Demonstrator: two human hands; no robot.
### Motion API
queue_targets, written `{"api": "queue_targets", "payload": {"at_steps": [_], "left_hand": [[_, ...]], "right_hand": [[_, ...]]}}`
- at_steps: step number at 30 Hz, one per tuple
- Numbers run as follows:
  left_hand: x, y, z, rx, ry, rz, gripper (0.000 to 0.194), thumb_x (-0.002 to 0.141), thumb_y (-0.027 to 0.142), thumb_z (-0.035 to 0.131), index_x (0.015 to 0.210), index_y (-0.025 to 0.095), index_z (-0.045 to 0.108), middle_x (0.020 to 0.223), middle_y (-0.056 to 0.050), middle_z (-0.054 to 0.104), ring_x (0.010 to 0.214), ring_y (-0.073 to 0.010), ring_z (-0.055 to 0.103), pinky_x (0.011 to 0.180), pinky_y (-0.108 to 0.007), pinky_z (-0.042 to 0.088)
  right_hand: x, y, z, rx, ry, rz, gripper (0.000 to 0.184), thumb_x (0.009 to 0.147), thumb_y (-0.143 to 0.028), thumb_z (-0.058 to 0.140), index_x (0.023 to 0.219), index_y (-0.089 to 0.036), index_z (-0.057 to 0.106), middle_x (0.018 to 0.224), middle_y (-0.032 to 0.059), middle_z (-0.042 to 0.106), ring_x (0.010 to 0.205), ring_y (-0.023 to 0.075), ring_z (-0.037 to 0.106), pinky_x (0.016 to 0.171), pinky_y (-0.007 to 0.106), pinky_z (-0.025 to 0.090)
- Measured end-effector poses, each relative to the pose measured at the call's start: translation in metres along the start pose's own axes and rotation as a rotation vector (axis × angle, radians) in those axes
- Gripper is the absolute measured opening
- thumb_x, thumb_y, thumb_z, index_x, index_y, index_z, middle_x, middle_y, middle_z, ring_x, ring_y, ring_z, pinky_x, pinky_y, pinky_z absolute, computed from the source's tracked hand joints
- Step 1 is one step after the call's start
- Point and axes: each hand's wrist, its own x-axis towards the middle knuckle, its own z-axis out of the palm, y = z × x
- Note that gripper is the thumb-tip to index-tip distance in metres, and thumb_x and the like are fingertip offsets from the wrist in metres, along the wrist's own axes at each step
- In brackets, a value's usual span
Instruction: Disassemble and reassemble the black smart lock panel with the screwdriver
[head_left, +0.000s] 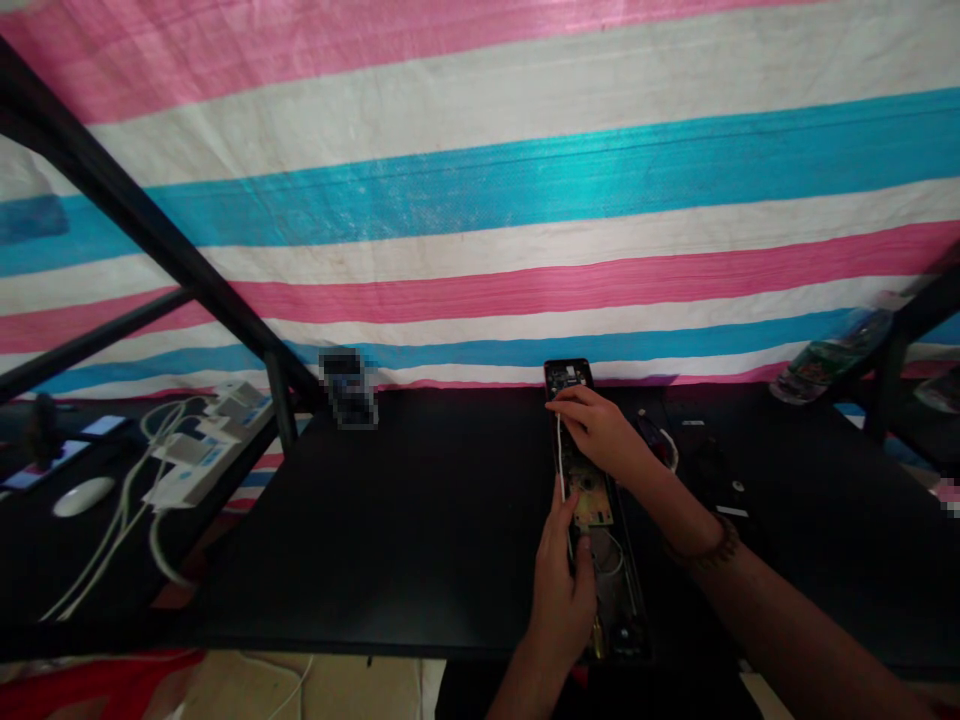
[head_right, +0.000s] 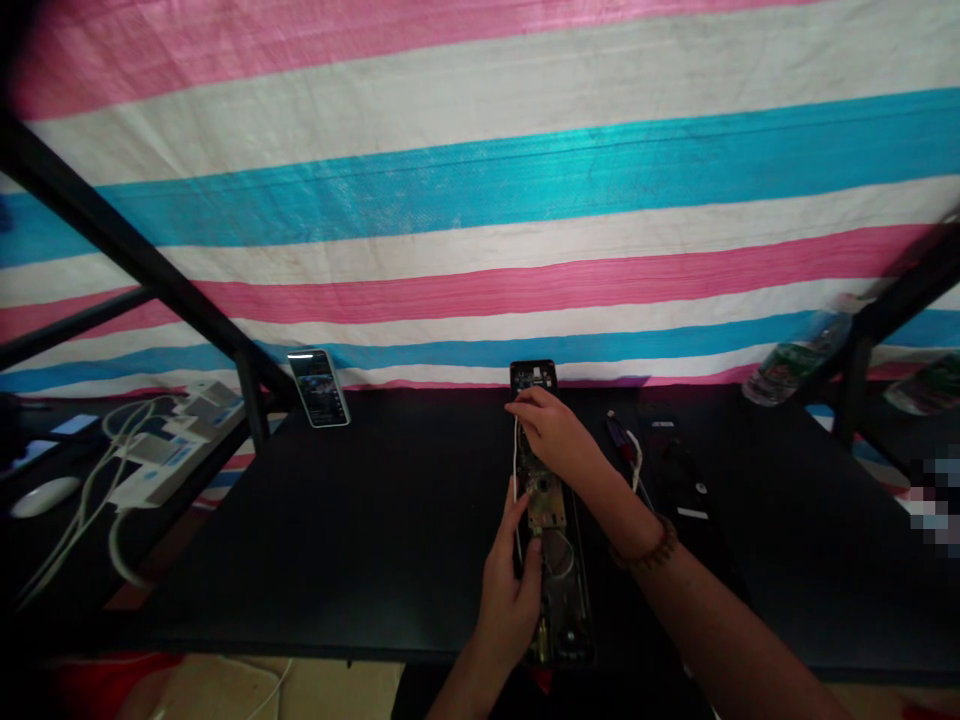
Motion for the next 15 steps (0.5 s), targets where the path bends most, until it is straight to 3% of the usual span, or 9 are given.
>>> {"api": "queue_targets", "payload": {"at_steps": [3, 6, 11, 15], "left_hand": [[0.000, -0.001, 0.001, -0.005, 0.018, 0.003, 0.049, 0.104, 0.026, 0.044, 0.152, 0.022, 0.047, 0.167, -0.011, 0.035, 0.155, -0.0256, 0.031, 0.128, -0.048, 0.027], [0.000, -0.001, 0.001, -0.010, 0.023, 0.019, 0.050, 0.104, 0.026, 0.044, 0.153, 0.022, 0.045, 0.167, -0.011, 0.037, 0.155, -0.0248, 0.031, 0.128, -0.047, 0.027], [0.001, 0.001, 0.002, 0.012, 0.042, 0.028, 0.052, 0.103, 0.026, 0.047, 0.155, 0.024, 0.041, 0.171, -0.011, 0.025, 0.157, -0.0254, 0.026, 0.128, -0.047, 0.027], [0.000, 0.000, 0.003, 0.046, 0.065, 0.013, 0.057, 0.100, 0.026, 0.052, 0.156, 0.024, 0.039, 0.172, -0.012, 0.022, 0.156, -0.0282, 0.029, 0.126, -0.049, 0.029]], "right_hand": [[0.001, 0.004, -0.005, 0.009, 0.058, -0.018, 0.031, 0.097, -0.012, 0.052, 0.109, -0.021, 0.078, 0.105, 0.0103, 0.072, 0.095, 0.0231, 0.071, 0.089, 0.038, 0.057], [0.001, 0.009, -0.006, -0.001, 0.036, -0.020, 0.026, 0.096, -0.011, 0.053, 0.103, -0.020, 0.076, 0.100, 0.0092, 0.072, 0.091, 0.0226, 0.071, 0.086, 0.036, 0.057], [0.004, 0.017, -0.001, -0.046, 0.099, 0.045, 0.022, 0.098, -0.014, 0.054, 0.106, -0.020, 0.073, 0.101, 0.0093, 0.073, 0.091, 0.0230, 0.070, 0.085, 0.036, 0.055], [0.010, 0.022, 0.007, -0.142, 0.047, 0.011, 0.020, 0.096, -0.011, 0.055, 0.101, -0.018, 0.073, 0.099, 0.0108, 0.072, 0.095, 0.0252, 0.067, 0.091, 0.039, 0.052]]}}
